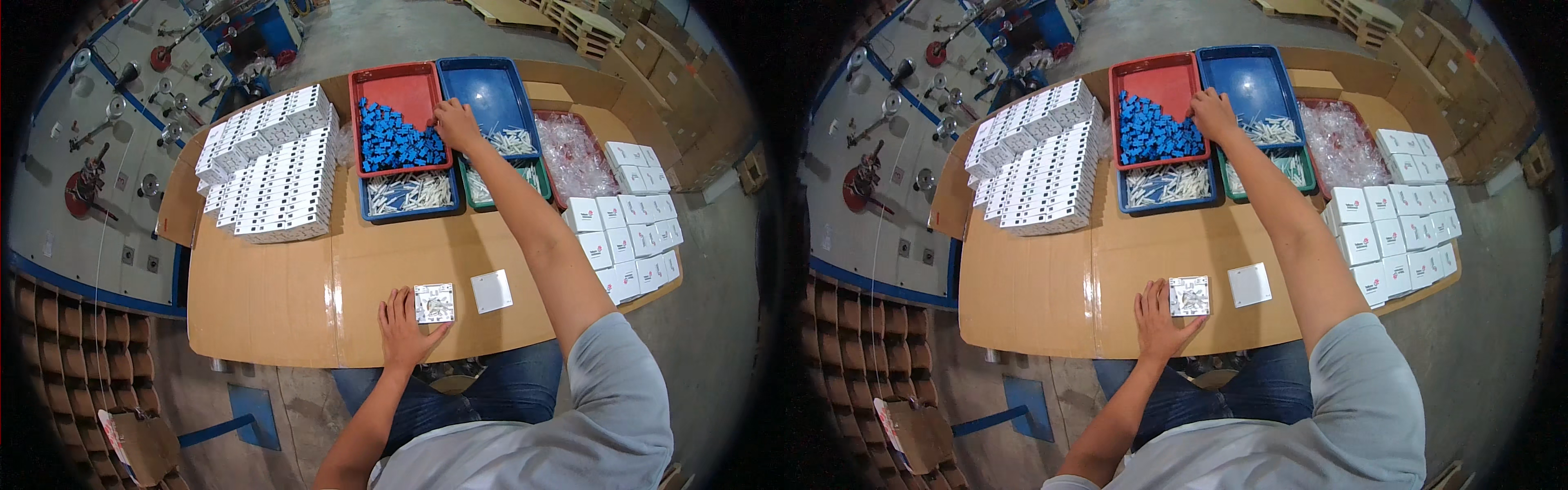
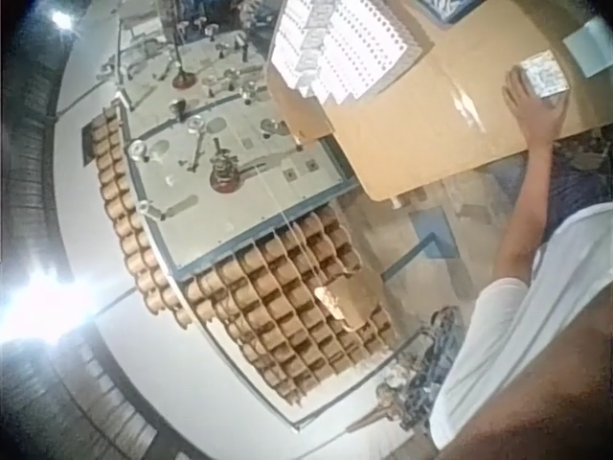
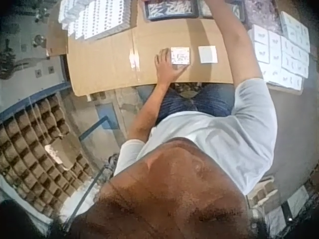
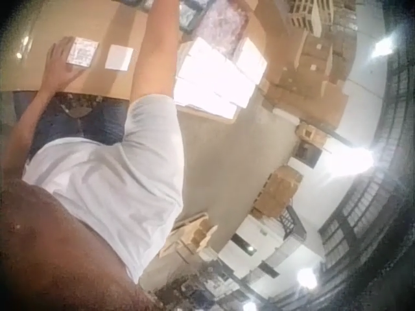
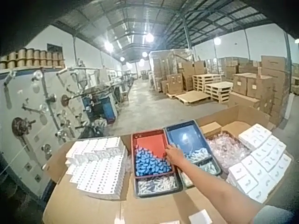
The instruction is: The person is assembling white plastic enclosures for electronic devices by placing components inside and snapping them shut.
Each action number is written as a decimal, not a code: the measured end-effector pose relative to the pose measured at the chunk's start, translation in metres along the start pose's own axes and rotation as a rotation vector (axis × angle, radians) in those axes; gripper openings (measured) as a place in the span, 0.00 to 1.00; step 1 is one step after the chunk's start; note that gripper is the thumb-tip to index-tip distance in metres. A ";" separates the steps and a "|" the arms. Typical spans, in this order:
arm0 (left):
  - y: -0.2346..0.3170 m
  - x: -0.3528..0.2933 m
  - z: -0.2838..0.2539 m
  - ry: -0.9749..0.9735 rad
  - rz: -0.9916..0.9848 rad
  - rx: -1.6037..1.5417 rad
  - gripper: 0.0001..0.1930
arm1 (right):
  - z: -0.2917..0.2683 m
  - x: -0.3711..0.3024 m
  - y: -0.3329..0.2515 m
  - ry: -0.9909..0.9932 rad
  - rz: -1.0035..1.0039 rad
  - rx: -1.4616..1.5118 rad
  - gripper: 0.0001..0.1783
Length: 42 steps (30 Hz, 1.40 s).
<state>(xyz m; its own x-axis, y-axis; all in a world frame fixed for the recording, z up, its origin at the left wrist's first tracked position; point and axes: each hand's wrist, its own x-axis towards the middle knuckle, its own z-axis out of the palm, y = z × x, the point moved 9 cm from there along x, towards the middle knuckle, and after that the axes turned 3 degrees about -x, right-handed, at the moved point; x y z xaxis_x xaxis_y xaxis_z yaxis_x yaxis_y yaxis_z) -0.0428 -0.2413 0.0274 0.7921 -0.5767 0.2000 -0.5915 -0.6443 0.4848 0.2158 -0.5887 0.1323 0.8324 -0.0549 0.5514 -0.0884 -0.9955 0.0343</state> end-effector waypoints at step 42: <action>-0.016 -0.004 0.003 0.036 0.011 0.011 0.52 | -0.065 -0.293 -0.205 -0.275 0.215 0.797 0.12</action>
<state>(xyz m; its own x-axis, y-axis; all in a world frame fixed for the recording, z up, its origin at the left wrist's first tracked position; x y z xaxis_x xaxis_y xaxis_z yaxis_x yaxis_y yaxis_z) -0.0369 -0.2305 0.0168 0.7903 -0.5656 0.2357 -0.6016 -0.6434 0.4733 -0.0456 -0.3633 0.0184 0.9534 -0.1624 0.2544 0.0647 -0.7133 -0.6979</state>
